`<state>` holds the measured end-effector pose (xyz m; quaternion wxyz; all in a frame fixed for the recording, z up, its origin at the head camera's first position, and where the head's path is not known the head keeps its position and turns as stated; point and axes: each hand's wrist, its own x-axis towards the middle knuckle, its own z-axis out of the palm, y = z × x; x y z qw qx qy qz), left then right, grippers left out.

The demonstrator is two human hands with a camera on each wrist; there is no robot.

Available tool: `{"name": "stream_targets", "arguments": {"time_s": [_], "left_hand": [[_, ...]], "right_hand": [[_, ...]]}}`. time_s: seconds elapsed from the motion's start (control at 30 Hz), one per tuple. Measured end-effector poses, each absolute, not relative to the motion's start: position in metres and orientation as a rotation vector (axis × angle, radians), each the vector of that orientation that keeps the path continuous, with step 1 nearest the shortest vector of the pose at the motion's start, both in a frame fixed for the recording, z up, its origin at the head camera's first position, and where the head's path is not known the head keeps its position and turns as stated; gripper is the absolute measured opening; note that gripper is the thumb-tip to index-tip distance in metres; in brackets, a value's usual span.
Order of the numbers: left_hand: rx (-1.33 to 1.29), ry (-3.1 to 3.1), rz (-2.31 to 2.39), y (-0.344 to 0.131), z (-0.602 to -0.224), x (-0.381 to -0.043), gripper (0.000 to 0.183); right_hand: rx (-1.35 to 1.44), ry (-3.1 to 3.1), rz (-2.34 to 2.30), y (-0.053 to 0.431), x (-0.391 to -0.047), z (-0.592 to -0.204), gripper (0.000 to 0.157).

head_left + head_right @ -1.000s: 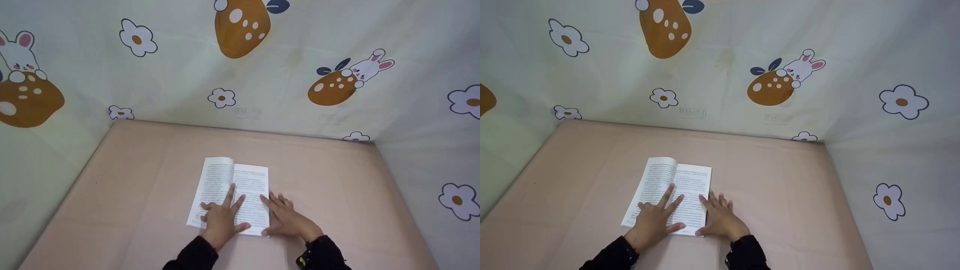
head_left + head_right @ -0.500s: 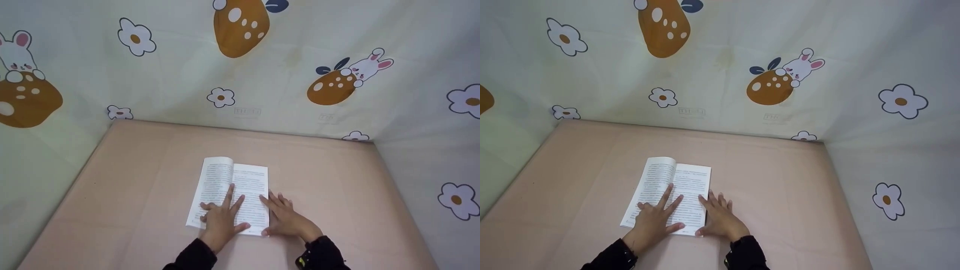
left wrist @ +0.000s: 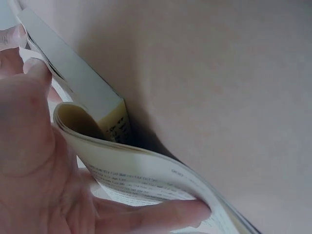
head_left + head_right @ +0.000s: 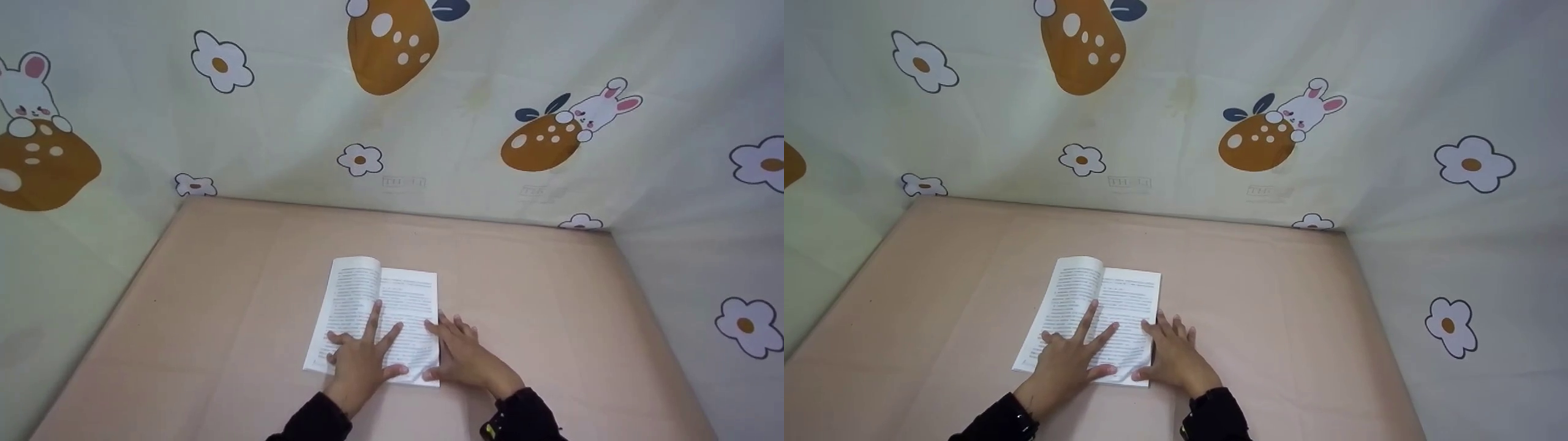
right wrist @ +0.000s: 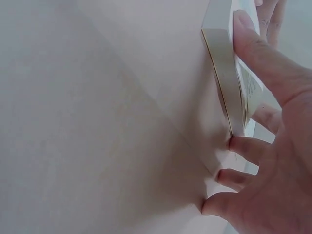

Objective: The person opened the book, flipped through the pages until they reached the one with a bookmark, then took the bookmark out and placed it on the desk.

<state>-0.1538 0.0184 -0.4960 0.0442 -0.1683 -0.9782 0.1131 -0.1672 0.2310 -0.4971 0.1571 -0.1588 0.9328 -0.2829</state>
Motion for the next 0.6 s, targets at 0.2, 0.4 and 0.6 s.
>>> {"name": "stream_targets", "arguments": {"time_s": [0.2, 0.4, 0.6], "left_hand": [[-0.583, -3.015, 0.233, 0.0146, -0.4950, -0.1542, 0.084], [-0.635, -3.005, 0.206, 0.0102, -0.4963, -0.1541, 0.086], [-0.639, -2.934, 0.260, 0.0099, -0.4985, -0.1536, 0.070]], "right_hand": [[-0.438, 2.742, -0.813, 0.2274, -0.1662, -0.5004, 0.080], [-0.437, 2.781, -0.785, 0.2247, -0.1660, -0.5025, 0.068], [-0.422, 2.772, -0.813, 0.2247, -0.1649, -0.5019, 0.067]]}}
